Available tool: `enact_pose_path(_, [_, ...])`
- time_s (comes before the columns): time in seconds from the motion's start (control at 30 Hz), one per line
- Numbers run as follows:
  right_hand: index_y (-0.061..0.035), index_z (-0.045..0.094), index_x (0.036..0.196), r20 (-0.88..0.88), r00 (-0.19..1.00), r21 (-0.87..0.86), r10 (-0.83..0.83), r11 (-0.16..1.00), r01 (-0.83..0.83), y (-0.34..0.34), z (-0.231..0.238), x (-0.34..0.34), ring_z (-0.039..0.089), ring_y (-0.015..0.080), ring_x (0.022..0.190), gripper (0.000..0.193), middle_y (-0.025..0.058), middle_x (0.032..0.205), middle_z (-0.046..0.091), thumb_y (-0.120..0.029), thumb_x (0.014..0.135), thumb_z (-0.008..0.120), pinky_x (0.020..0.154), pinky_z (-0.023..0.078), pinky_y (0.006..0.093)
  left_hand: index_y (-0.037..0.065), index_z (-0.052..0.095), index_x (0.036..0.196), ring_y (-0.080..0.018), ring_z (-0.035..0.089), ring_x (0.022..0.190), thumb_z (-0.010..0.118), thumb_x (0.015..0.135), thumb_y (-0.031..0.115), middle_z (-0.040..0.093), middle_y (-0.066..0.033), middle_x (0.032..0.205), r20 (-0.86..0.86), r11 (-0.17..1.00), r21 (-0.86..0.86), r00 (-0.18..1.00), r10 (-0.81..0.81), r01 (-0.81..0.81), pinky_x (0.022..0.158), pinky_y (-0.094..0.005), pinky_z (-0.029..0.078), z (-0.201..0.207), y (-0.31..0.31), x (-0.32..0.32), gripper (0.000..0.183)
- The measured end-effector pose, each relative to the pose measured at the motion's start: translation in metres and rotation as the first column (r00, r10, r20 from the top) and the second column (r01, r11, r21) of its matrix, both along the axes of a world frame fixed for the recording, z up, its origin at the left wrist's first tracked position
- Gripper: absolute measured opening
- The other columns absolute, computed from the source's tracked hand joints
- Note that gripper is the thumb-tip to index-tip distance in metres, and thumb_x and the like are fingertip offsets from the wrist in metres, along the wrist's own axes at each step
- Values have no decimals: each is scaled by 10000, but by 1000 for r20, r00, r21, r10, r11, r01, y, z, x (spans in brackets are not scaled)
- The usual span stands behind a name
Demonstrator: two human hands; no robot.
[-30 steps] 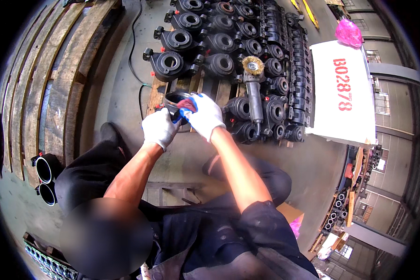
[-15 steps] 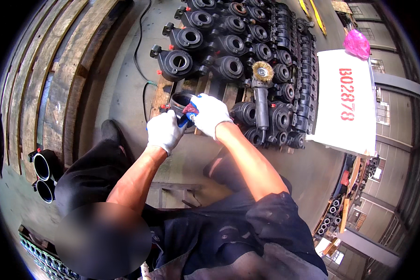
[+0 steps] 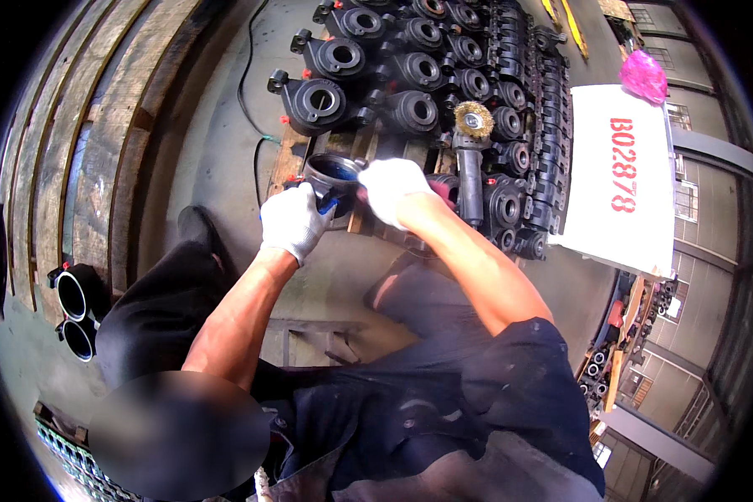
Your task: The person uses an angle grinder to smooth the surface of metal housings and then wipes the parts with a red abrasive pad.
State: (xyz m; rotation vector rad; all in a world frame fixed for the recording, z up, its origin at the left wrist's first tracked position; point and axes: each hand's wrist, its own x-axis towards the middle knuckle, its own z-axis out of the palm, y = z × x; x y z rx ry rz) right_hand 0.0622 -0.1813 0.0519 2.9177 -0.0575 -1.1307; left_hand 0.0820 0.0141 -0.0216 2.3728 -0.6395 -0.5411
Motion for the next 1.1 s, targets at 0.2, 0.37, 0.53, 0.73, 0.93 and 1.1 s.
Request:
enact_pose_path(0.2, [-147,735,1112,313,935,213,-169,971,105,14,11,23,693,376,1073,305,163,1122,710,-355,899,667,939,555,464,69,732,904,-363,737,757,802,850,485,743,-155,802,76,999,-32,997,21,-18,717,-467,584,-11,3,-4,425])
enact_pose_path(0.37, [-122,730,1200,107,993,215,-53,976,29,56,-25,70,705,384,1109,368,184,1182,743,-328,902,665,943,567,454,73,754,901,-366,744,771,772,871,464,747,-182,807,-43,999,-17,998,-51,51,725,-464,584,3,2,5,393])
enact_pose_path(0.53, [-130,759,1076,131,990,119,-43,993,27,16,-17,13,718,374,1034,247,161,1094,749,-286,919,650,909,572,454,81,782,902,-344,745,764,777,872,452,757,-158,819,5,1000,-1,1000,-26,26,723,-444,583,4,1,0,372])
enact_pose_path(0.73, [-97,707,1108,408,862,106,-300,954,282,-31,-17,-64,691,344,1065,284,131,1088,716,-267,887,760,931,559,441,71,742,891,-358,743,791,796,855,456,751,-165,827,108,999,-30,994,29,-26,752,-461,589,-12,0,3,390])
enact_pose_path(0.93, [-96,690,1144,611,684,385,-397,905,181,25,-41,-38,684,368,997,315,141,1063,678,-246,874,752,895,572,443,75,751,883,-352,746,802,818,835,444,754,-160,830,43,1000,12,999,-22,22,760,-450,593,12,-7,9,378])
enact_pose_path(1.1, [-97,714,1097,471,737,164,-484,869,466,-33,-93,-90,693,357,1044,244,154,1091,707,-241,900,727,908,570,432,57,754,918,-361,748,814,821,827,439,752,-186,837,55,999,30,998,-17,15,769,-459,593,11,-10,13,399])
